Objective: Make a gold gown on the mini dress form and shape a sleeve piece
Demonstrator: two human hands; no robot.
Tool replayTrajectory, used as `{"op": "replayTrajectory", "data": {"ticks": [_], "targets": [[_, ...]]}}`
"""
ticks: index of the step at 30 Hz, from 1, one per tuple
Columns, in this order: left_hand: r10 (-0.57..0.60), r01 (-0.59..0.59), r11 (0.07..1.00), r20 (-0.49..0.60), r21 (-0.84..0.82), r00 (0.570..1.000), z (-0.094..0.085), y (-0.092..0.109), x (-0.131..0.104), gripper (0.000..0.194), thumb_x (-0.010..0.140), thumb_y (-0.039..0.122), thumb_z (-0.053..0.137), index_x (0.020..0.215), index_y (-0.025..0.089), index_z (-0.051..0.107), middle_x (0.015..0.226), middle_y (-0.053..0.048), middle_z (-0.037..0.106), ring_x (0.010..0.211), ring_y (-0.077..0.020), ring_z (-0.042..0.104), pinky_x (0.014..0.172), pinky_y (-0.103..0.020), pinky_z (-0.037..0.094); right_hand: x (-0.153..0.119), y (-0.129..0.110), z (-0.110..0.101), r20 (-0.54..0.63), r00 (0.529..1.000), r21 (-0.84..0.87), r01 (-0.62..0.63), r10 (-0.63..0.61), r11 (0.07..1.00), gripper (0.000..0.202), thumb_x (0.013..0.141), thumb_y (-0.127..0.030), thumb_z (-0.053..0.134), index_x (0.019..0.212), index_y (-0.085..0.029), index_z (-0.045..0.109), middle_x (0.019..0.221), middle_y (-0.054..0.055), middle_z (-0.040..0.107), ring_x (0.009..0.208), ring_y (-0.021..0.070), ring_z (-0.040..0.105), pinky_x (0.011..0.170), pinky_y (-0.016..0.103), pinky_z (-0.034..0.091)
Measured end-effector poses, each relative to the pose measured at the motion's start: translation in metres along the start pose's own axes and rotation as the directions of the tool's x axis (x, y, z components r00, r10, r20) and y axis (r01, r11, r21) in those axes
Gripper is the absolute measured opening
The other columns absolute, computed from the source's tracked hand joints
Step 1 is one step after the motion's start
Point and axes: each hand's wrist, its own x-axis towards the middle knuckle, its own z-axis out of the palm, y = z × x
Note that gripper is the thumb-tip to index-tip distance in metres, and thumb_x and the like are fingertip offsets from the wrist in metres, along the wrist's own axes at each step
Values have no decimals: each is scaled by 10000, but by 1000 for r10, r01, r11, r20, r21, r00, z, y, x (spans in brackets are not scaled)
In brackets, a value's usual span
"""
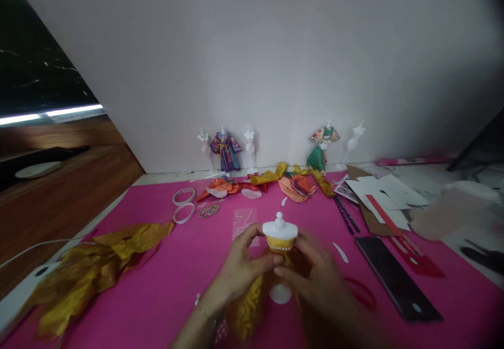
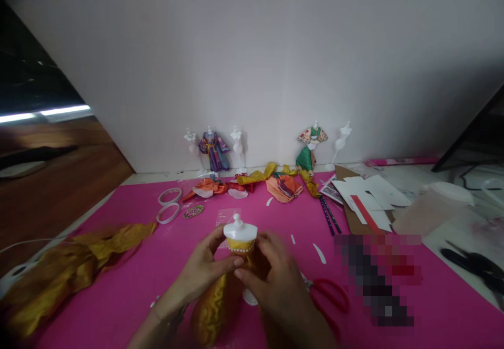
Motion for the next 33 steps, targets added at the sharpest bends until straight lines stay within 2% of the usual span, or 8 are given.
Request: {"op": "replayTrajectory", "data": {"ticks": [3, 6, 9, 12, 16, 20, 26, 33], "targets": [[0, 11, 993, 92, -116, 996, -6, -2, 6, 333, 736, 272, 794, 1048, 203, 700, 1099, -67, 708, 1078, -258, 609, 972, -371, 416, -3, -1, -3, 1, 1000, -24, -5, 5, 1000, 424, 786, -368, 737, 1185, -257, 647, 1201, 87, 634, 1148, 298, 560, 977, 439, 449], [7, 41, 966, 185, -257, 983, -14, -3, 11, 330, 719, 304, 808, 1017, 192, 720, 1084, -76, 720, 1061, -258, 628, 961, -370, 423, -6, -2, -9, -19, 1000, -1, 6, -6, 1000, 323, 818, -389, 707, 1128, -298, 690, 1144, 66, 665, 1099, 282, 593, 932, 419, 483], [-21, 134, 910, 279, -393, 960, -17, -4, 11, 368, 704, 337, 812, 1025, 181, 724, 987, -79, 742, 987, -256, 667, 905, -360, 457, -6, -2, -15, -73, 997, 116, 18, -9, 993, 277, 819, -411, 707, 1081, -321, 721, 1126, 58, 687, 1099, 284, 603, 925, 418, 494], [-65, 250, 830, 358, -498, 931, -10, -7, 6, 411, 658, 418, 815, 969, 162, 733, 906, -94, 748, 921, -275, 691, 837, -370, 498, -5, -2, -15, -87, 996, 324, -1, 30, 946, 331, 797, -397, 745, 1116, -318, 711, 1198, 61, 676, 1167, 292, 576, 994, 447, 461], [-165, 341, 772, 350, -535, 922, 5, -14, -3, 508, 519, 557, 812, 845, 173, 741, 907, -97, 741, 910, -322, 696, 764, -392, 534, -4, -5, -10, -23, 998, 572, -32, 54, 820, 441, 770, -390, 782, 1191, -316, 675, 1279, 63, 653, 1218, 293, 556, 1030, 466, 445], [-242, 385, 776, 328, -499, 913, 7, -18, -8, 443, 528, 561, 796, 795, 213, 734, 914, -61, 747, 906, -338, 700, 691, -372, 540, -2, -15, -8, 52, 997, 609, -72, 51, 790, 454, 775, -364, 784, 1211, -324, 667, 1295, 45, 654, 1248, 283, 542, 1061, 451, 419], [-310, 416, 790, 292, -450, 905, 3, -17, -12, 442, 534, 541, 805, 823, 215, 726, 864, -46, 745, 870, -339, 712, 627, -346, 528, -2, -21, -5, 57, 997, 639, -83, 61, 765, 455, 771, -332, 785, 1209, -335, 664, 1215, 31, 692, 1198, 264, 578, 1039, 432, 443], [-197, 376, 709, 344, -597, 918, 18, -14, -12, 418, 543, 475, 806, 831, 187, 713, 839, -67, 730, 862, -311, 700, 698, -358, 532, -2, -14, 0, 1, 994, 621, -86, 109, 779, 447, 733, -333, 816, 1158, -295, 684, 1154, 53, 709, 1130, 267, 613, 991, 421, 487]]}}
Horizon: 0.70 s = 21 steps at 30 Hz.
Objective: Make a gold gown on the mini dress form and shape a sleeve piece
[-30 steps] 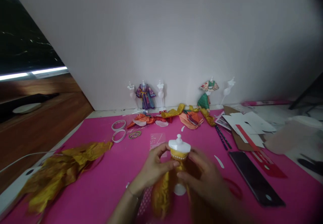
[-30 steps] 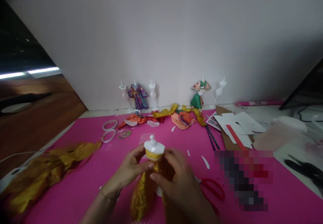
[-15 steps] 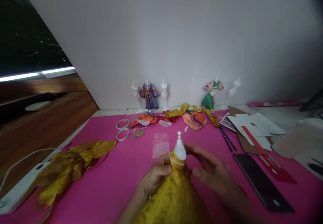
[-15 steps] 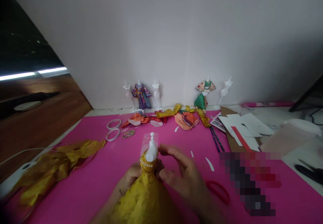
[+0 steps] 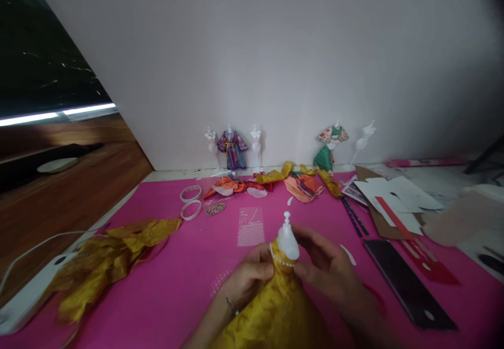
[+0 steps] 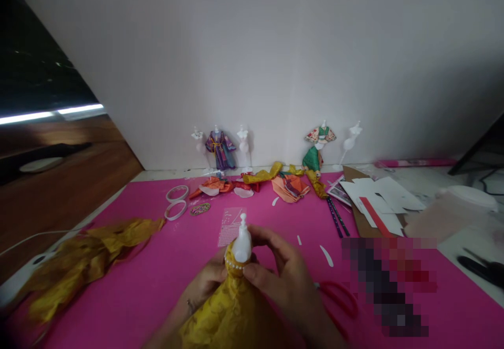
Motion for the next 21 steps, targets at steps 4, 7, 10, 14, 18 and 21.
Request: {"op": "replayTrajectory", "data": {"ticks": [4, 7, 10, 14, 18, 21], "targets": [[29, -30, 999, 19, 41, 999, 6, 7, -5, 333, 594, 439, 818, 800, 194, 723, 759, -42, 704, 775, -234, 672, 697, -306, 490, 0, 7, -10, 52, 998, 91, 16, -21, 996, 512, 725, -336, 829, 1208, -346, 659, 1205, 47, 694, 1149, 262, 610, 1000, 412, 482], [34, -42, 982, 49, 183, 998, 10, 24, -16, 342, 601, 375, 844, 859, 187, 721, 744, -18, 675, 689, -163, 618, 655, -250, 444, -5, 13, -27, 126, 991, 189, 12, -37, 982, 592, 708, -419, 830, 1260, -374, 623, 1240, 49, 676, 1167, 268, 605, 1017, 412, 463], [79, -106, 799, 71, 592, 994, 16, 42, -28, 263, 675, 306, 804, 898, 212, 702, 872, -30, 670, 779, -184, 614, 673, -259, 449, -14, 16, -46, 225, 974, 169, -8, -31, 986, 629, 698, -391, 843, 1277, -394, 598, 1303, 32, 641, 1250, 252, 551, 1078, 394, 403], [113, -212, 328, 184, 921, 976, 28, 60, -38, 237, 727, 167, 738, 935, 266, 679, 914, 4, 696, 889, -206, 643, 966, -367, 418, -22, 14, -61, 361, 933, 57, -35, 12, 998, 732, 662, -350, 870, 1316, -424, 548, 1426, 26, 549, 1355, 269, 449, 1143, 453, 307], [124, -227, 28, 222, 973, 967, 39, 64, -42, 274, 743, 138, 704, 970, 284, 655, 909, 16, 692, 854, -205, 649, 1034, -396, 385, -22, 8, -67, 308, 951, 39, 16, -28, 999, 462, 749, -522, 750, 1185, -401, 655, 1284, 52, 636, 1278, 301, 521, 1112, 502, 336], [141, -241, -128, 259, 962, 956, 45, 64, -42, 162, 783, 131, 656, 884, 256, 638, 812, 21, 661, 744, -184, 635, 1145, -466, 246, -23, 5, -71, 213, 975, -9, 65, -62, 998, 383, 793, -657, 610, 1020, -365, 710, 1247, 64, 632, 1243, 325, 530, 1068, 502, 376]]}}
